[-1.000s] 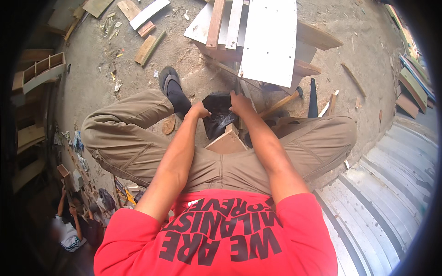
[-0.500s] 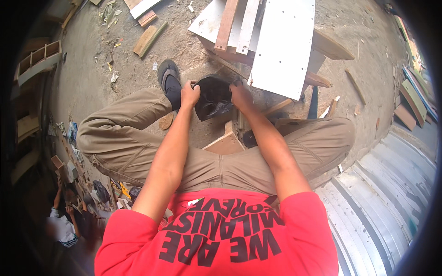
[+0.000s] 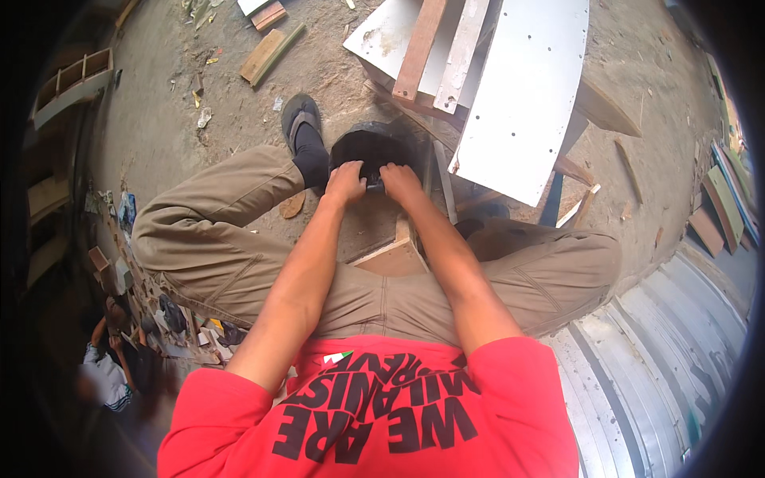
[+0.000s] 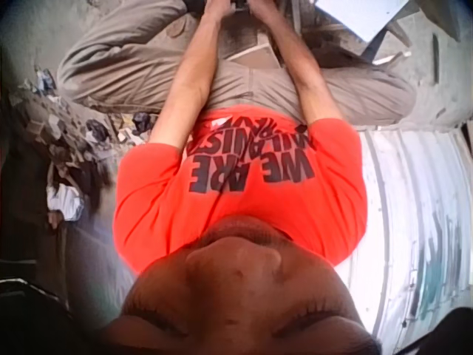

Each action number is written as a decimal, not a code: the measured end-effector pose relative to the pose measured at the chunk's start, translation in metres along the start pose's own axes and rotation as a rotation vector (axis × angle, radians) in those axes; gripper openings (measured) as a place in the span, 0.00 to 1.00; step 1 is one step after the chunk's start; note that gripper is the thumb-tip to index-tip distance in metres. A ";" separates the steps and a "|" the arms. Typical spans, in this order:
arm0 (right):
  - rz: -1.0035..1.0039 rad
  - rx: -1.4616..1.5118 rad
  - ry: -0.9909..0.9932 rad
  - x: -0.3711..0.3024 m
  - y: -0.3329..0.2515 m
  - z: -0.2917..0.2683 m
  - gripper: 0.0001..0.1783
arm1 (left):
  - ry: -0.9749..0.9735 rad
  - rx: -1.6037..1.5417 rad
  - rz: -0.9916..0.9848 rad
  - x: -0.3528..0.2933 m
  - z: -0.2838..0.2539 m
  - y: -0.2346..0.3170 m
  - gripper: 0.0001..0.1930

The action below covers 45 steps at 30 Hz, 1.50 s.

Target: The person assembles a small wooden furniture piece by hammering nails into pre-drilled holes. They retrieve nails from a black plastic bag, position the wooden parts, and use a hammer to secure them together.

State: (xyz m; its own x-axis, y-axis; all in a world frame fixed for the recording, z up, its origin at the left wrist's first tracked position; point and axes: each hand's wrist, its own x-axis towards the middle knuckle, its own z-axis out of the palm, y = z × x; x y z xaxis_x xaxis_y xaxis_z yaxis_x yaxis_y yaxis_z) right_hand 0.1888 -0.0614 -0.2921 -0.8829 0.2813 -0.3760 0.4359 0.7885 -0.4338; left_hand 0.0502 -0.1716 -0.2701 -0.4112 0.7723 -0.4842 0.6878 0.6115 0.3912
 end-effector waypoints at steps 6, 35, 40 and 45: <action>0.149 0.104 -0.072 -0.010 0.012 -0.024 0.12 | 0.011 0.006 -0.056 0.009 0.002 0.008 0.26; 0.205 -0.076 -0.063 0.002 0.026 -0.019 0.15 | -0.165 0.008 -0.107 0.017 -0.005 0.010 0.27; 0.139 -0.057 0.119 0.004 0.025 -0.036 0.22 | -0.064 -0.100 -0.174 0.032 -0.023 0.018 0.25; 0.094 -0.150 0.113 0.023 0.044 -0.038 0.19 | -0.001 -0.224 -0.096 0.029 -0.018 0.016 0.24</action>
State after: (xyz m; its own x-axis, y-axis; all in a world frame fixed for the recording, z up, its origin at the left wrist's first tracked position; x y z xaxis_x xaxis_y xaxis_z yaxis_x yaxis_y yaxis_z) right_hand 0.1809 0.0009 -0.2890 -0.8572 0.4103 -0.3111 0.4939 0.8261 -0.2714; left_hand 0.0383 -0.1363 -0.2641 -0.4678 0.7089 -0.5279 0.4957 0.7049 0.5073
